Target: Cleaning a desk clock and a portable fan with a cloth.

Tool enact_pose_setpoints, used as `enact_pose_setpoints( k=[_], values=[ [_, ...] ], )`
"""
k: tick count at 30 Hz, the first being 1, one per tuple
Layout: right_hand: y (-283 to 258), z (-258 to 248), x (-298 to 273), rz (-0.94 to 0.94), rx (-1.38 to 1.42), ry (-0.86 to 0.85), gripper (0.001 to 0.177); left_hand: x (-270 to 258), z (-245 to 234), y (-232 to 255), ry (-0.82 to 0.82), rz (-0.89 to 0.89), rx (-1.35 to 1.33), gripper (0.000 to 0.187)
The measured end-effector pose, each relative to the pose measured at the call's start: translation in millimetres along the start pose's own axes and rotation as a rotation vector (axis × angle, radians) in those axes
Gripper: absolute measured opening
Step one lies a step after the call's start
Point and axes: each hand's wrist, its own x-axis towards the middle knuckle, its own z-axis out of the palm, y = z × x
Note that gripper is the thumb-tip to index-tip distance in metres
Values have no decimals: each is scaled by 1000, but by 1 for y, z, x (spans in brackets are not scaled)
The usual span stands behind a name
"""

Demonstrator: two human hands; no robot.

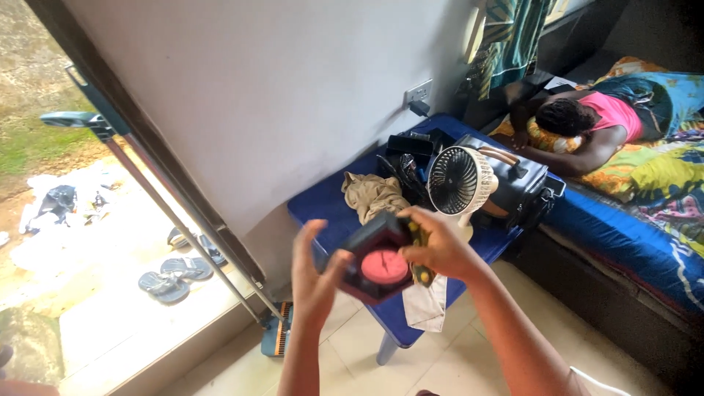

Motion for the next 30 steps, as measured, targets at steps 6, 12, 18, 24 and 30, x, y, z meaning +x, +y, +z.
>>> enact_pose_setpoints(
  k=[6,12,18,24,30],
  values=[
    [-32,-10,0,-191,-311,-172,59,14,31,45,-421,30,390,70],
    [-36,-15,18,-282,-471,-142,66,20,56,21,-351,-254,403,35],
    [-51,-16,36,-450,-602,43,59,29,87,6,-245,-237,382,34],
    [-18,-56,65,-279,-723,98,54,37,107,-17,-61,-362,-51,27],
    [61,-45,75,-251,-184,387,39,37,125,-76,150,-499,-346,31]
  ],
)
